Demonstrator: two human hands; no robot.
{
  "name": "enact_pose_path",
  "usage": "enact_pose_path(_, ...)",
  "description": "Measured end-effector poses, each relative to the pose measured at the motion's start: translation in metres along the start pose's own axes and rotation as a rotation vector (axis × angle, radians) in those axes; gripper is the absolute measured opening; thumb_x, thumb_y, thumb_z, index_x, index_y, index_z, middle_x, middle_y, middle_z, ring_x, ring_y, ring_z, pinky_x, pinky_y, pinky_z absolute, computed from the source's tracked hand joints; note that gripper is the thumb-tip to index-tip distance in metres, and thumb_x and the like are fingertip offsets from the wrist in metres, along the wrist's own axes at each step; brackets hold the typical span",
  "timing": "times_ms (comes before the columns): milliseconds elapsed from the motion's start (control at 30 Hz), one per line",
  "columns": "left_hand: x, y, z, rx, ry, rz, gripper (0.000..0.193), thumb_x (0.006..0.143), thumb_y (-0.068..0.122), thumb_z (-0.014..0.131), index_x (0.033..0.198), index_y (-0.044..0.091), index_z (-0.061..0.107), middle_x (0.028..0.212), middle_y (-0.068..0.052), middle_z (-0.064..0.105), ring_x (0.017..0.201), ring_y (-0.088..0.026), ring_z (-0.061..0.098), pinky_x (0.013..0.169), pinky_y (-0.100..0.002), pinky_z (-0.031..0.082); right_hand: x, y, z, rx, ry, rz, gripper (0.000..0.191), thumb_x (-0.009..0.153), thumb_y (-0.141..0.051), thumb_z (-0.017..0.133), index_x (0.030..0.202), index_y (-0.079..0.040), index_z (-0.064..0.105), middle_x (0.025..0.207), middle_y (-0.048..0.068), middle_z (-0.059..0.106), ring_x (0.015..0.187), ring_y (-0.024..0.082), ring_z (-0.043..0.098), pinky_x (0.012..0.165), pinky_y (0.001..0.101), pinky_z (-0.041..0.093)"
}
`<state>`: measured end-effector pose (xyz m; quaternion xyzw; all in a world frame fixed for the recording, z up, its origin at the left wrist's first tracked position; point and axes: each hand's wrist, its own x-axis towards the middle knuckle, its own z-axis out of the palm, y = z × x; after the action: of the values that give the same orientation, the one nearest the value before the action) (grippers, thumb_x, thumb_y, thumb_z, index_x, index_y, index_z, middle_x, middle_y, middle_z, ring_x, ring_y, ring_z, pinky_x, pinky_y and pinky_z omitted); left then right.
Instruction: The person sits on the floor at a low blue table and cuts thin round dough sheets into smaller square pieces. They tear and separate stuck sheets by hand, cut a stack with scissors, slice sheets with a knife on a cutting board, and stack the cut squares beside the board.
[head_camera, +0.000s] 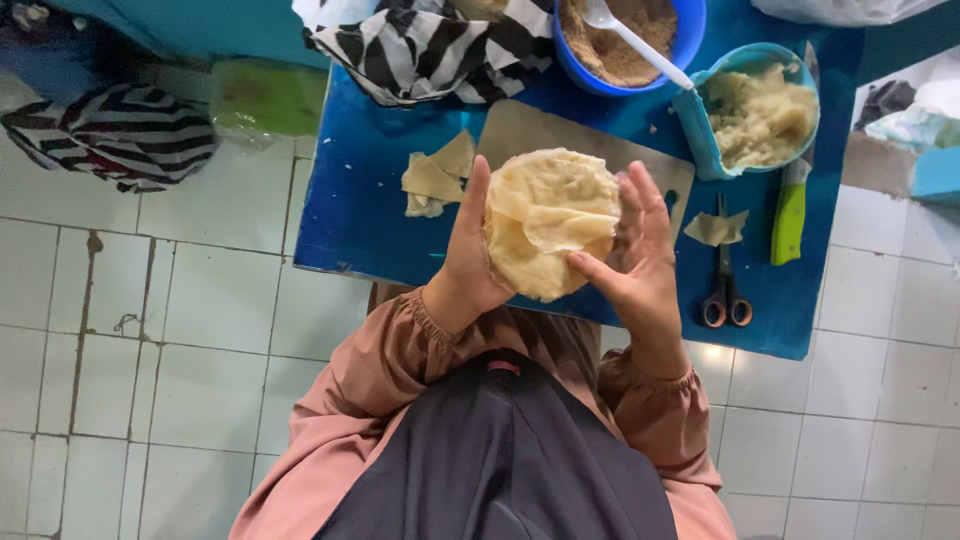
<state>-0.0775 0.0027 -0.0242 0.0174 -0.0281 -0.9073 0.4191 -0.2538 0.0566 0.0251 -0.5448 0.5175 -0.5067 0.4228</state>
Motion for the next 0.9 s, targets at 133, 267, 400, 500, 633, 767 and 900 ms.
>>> enact_pose_path(133,-0.001,-0.01,-0.003,-0.01,0.062,-0.092,0.086,0.104,0.071,0.042,0.154,0.0,0.044,0.153,-0.019,0.053,0.137,-0.033,0.056,0.118,-0.048,0.045,0.004,-0.003,-0.017,-0.564,0.0,-0.294,0.035,0.087,-0.008,0.084,0.119,-0.009,0.071,0.157,0.018,0.045,0.15,0.034,0.044,0.124,0.0443,0.036)
enact_pose_path(267,-0.005,-0.013,-0.001,-0.013,0.12,-0.163,0.086,0.102,0.071,0.042,0.153,0.001,0.045,0.151,-0.018,0.054,0.136,-0.032,0.057,0.116,-0.048,0.046,0.018,-0.008,-0.028,-0.772,-0.122,-0.265,0.013,0.092,-0.01,0.081,0.1,-0.007,0.071,0.15,0.011,0.058,0.152,0.037,0.042,0.126,0.0455,0.035)
enact_pose_path(400,-0.006,-0.01,0.0,-0.063,0.107,-0.198,0.086,0.102,0.071,0.043,0.153,0.002,0.046,0.151,-0.017,0.055,0.136,-0.031,0.058,0.116,-0.047,0.048,0.026,-0.018,-0.028,-0.67,-0.172,-0.225,0.018,0.095,-0.008,0.075,0.112,-0.005,0.068,0.15,0.014,0.055,0.153,0.038,0.04,0.126,0.0474,0.033)
enact_pose_path(500,-0.005,-0.009,-0.004,-0.013,0.114,-0.208,0.082,0.101,0.072,0.044,0.152,0.007,0.047,0.146,-0.016,0.058,0.13,-0.032,0.061,0.111,-0.049,0.05,0.028,-0.021,-0.022,-0.686,-0.321,-0.334,0.028,0.08,-0.012,0.081,0.105,-0.004,0.071,0.143,0.02,0.056,0.145,0.045,0.038,0.118,0.0507,0.033)
enact_pose_path(633,-0.009,-0.012,-0.014,-0.072,0.16,-0.241,0.069,0.104,0.058,0.052,0.149,0.006,0.05,0.143,-0.014,0.061,0.127,-0.03,0.064,0.108,-0.048,0.053,0.031,-0.015,-0.019,-0.655,-0.215,-0.336,0.019,0.085,-0.006,0.08,0.098,-0.004,0.067,0.13,0.015,0.066,0.135,0.037,0.056,0.115,0.0434,0.045)
enact_pose_path(767,-0.011,-0.01,-0.026,-0.038,0.231,-0.346,0.052,0.105,0.034,0.059,0.147,0.004,0.053,0.138,-0.014,0.064,0.122,-0.027,0.066,0.105,-0.044,0.054,0.034,-0.005,-0.018,-0.484,0.068,0.064,0.019,0.091,-0.006,0.08,0.103,-0.002,0.066,0.101,0.006,0.067,0.094,0.016,0.063,0.086,0.028,0.051)
enact_pose_path(900,-0.012,-0.006,-0.032,0.017,0.273,-0.447,0.047,0.102,0.024,0.059,0.143,0.001,0.053,0.131,-0.014,0.067,0.115,-0.027,0.07,0.101,-0.043,0.056,0.035,-0.001,-0.015,-0.344,0.135,0.201,0.024,0.089,-0.005,0.079,0.107,-0.004,0.065,0.096,-0.001,0.066,0.086,0.007,0.059,0.078,0.0222,0.05)
